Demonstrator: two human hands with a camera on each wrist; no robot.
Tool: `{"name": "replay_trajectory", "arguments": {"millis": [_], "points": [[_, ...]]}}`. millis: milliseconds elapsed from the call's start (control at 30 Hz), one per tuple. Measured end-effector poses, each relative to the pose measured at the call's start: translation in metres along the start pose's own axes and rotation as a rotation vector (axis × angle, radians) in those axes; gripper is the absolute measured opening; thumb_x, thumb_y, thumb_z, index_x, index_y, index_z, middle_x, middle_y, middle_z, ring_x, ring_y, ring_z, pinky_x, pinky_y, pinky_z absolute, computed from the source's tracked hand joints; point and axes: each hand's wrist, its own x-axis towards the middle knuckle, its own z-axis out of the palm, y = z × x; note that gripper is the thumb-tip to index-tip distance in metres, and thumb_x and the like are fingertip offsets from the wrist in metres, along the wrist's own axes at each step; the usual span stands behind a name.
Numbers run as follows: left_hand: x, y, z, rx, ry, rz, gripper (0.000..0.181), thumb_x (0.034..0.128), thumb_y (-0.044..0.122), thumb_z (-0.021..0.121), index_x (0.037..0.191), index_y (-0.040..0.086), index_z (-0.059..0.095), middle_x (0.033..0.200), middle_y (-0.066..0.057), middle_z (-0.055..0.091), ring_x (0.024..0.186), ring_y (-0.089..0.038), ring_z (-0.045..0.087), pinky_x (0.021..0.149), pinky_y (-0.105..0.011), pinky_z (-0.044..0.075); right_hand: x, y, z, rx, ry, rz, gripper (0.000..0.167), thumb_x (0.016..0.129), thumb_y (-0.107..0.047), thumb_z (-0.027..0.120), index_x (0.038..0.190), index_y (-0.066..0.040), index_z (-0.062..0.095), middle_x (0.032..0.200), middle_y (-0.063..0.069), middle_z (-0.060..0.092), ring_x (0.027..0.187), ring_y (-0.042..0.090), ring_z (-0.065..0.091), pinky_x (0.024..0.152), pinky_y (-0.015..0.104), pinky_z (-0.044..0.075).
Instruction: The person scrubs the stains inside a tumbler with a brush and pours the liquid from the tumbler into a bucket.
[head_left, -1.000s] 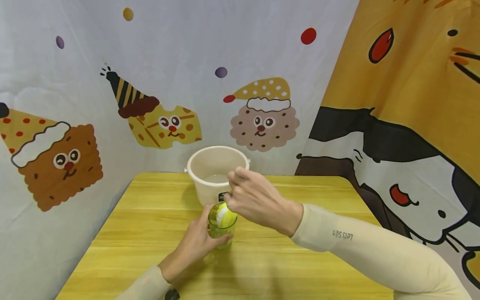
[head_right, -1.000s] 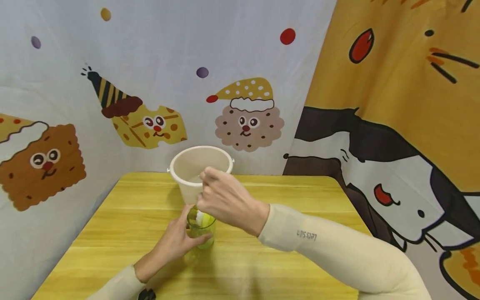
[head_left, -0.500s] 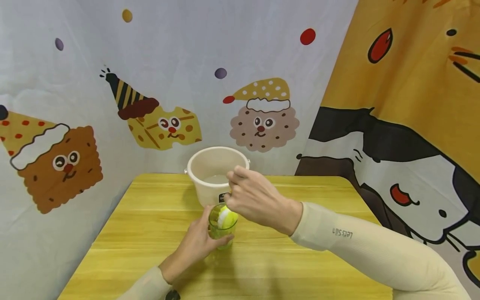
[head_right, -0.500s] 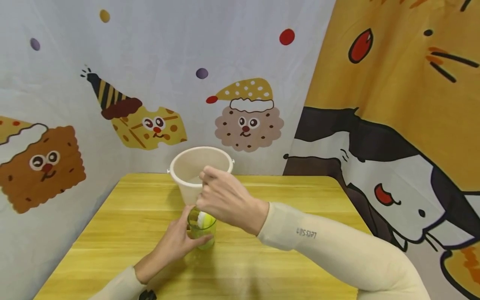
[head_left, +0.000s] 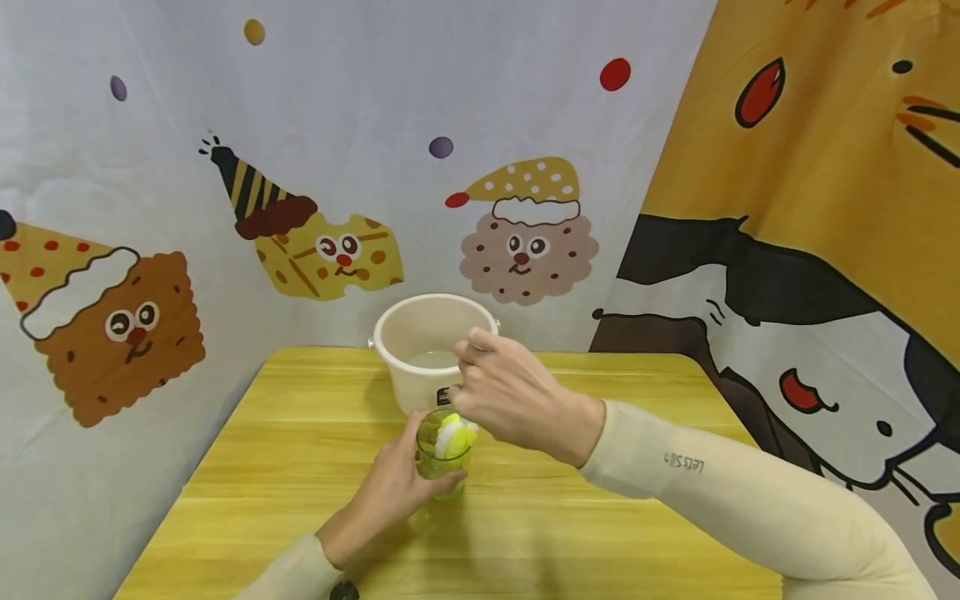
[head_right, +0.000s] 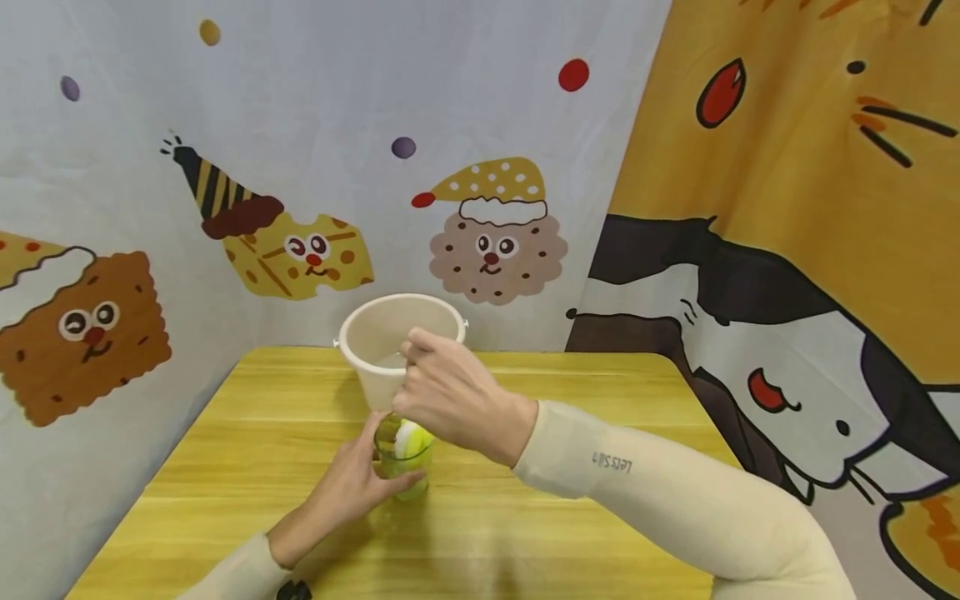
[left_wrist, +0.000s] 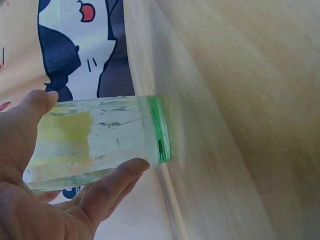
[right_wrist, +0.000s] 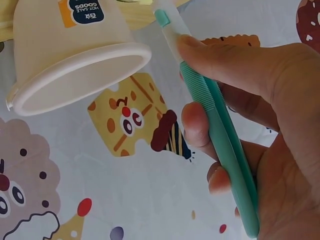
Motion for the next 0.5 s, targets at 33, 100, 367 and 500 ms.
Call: {"name": "replay_trajectory", "arguments": {"millis": [33, 100, 367, 500], "points": [[-0.0003, 0.0000, -0.0001, 0.000, -0.001, 0.000, 0.099, 0.0851, 0.038, 0.108, 0.163, 0.019, 0.050, 0.138, -0.011, 0.083, 0.123, -0.028, 0.083, 0.100, -0.047, 0.073, 0.0000, 0.0002, -0.0001, 0.005, -0.003, 0.000, 0.024, 0.086, -0.023, 0.092, 0.073, -0.033, 0.073, 0.072, -0.010, 0.075, 0.088, 0.016, 0.054, 0.094, 0.033, 0.038], [-0.0007, -0.0003, -0.0003, -0.002, -0.003, -0.003, 0.099, 0.0854, 0.038, 0.108, 0.163, 0.019, 0.050, 0.139, -0.011, 0.082, 0.124, -0.029, 0.083, 0.100, -0.048, 0.073, 0.0000, 0.0004, -0.0007, 0.014, -0.008, 0.000, 0.026, 0.085, -0.023, 0.092, 0.072, -0.032, 0.072, 0.071, -0.010, 0.074, 0.088, 0.016, 0.054, 0.093, 0.033, 0.038], [-0.0014, 0.0006, -0.0008, 0.015, 0.004, -0.002, 0.098, 0.0852, 0.037, 0.108, 0.162, 0.018, 0.050, 0.136, -0.011, 0.083, 0.122, -0.030, 0.084, 0.099, -0.048, 0.073, -0.0007, 0.0027, -0.0022, 0.054, -0.023, 0.003, 0.025, 0.080, -0.023, 0.093, 0.073, -0.032, 0.071, 0.070, -0.009, 0.073, 0.089, 0.017, 0.054, 0.094, 0.034, 0.039], [-0.0013, 0.0013, -0.0007, 0.012, 0.003, -0.005, 0.098, 0.0850, 0.036, 0.108, 0.162, 0.019, 0.050, 0.137, -0.011, 0.083, 0.123, -0.030, 0.084, 0.100, -0.048, 0.073, -0.0028, 0.0035, -0.0016, 0.078, -0.024, 0.005, 0.024, 0.079, -0.021, 0.092, 0.073, -0.032, 0.072, 0.071, -0.008, 0.072, 0.088, 0.018, 0.055, 0.094, 0.034, 0.039]]}}
